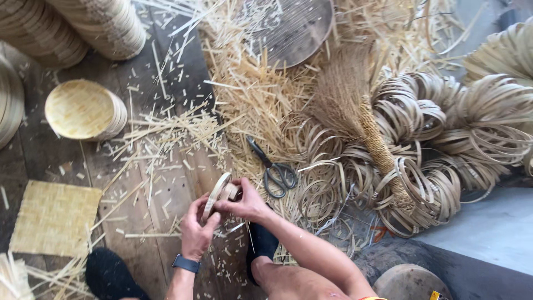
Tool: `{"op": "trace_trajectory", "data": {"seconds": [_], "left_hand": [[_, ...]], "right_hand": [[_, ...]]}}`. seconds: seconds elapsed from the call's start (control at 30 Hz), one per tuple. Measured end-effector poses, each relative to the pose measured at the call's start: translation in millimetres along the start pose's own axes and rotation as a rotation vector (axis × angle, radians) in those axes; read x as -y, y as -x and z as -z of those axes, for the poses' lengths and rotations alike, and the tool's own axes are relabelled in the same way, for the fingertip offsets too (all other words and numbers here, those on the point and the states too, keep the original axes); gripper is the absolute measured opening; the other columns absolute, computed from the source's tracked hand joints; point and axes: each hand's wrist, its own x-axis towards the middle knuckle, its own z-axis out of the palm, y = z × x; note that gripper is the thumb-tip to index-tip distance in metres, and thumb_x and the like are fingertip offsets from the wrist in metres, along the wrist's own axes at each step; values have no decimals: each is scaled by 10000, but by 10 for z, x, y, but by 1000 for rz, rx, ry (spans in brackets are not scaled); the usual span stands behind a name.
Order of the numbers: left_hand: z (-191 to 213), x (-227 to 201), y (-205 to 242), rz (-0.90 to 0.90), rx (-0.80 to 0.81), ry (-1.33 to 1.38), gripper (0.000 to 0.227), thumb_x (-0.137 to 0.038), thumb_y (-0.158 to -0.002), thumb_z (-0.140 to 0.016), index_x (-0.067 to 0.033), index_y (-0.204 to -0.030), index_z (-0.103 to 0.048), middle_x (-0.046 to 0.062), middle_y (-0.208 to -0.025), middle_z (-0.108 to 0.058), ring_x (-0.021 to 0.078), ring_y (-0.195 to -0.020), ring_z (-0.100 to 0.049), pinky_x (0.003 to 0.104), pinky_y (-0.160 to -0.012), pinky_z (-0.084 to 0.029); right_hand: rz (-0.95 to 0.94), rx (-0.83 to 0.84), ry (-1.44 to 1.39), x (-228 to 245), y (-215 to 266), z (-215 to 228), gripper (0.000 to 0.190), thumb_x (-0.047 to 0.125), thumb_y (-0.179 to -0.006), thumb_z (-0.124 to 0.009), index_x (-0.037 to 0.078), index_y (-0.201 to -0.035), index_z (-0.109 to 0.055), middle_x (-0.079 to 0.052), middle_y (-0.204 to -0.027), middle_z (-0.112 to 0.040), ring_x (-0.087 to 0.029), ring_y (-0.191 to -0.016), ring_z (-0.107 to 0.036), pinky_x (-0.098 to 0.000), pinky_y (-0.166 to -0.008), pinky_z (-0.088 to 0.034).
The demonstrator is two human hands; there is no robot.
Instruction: The person assembles circular bamboo basket components by weaving bamboo strips into a frame and trimming excess material using scissors.
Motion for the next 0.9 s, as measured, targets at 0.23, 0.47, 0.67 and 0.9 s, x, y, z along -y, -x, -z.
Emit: {"op": "trace_trajectory", "data": {"seconds": [0.23, 0.47, 0.67, 0.9], "left_hand": [[-115, -4, -267, 36, -154, -243, 492, -492, -1012, -554, -111, -1274, -724, 180, -1049, -784, 239, -943, -770, 353, -794, -584], [-108, 10, -390, -21, -170, -373, 470, -499, -994, -553, -142, -1225, -751, 170, -800, -766, 254, -700, -778, 375, -625, -579], [-112, -36, -435, -91, -141, -381, 460, -479, -996, -573, -115, -1205, -760, 195, -788, -746, 262, -724, -774, 375, -626, -567], [65, 195, -442, -142, -53, -267, 448, -450, -1001, -598, -71, -1187, -748, 194, -787, -747, 201, -700, -770, 356, -628, -568]], "right_hand": [[-38, -72, 124, 188, 97, -130, 953, 526, -624, -872, -22, -1303, -488, -196, -1077, -712, -256, -991, -724, -378, -865, -590], [54, -62, 104, 152, 6, -58, 928, 536, -574, -874, -47, -1212, -538, -194, -1043, -723, -251, -961, -728, -375, -851, -594], [86, -172, 97, 72, -57, -124, 879, 523, -538, -906, -42, -1136, -597, -178, -1027, -718, -230, -955, -717, -370, -840, -594], [19, -228, 112, -22, -29, -309, 895, 498, -515, -932, -33, -1138, -568, -168, -1043, -709, -219, -964, -705, -369, -846, -581]]}}
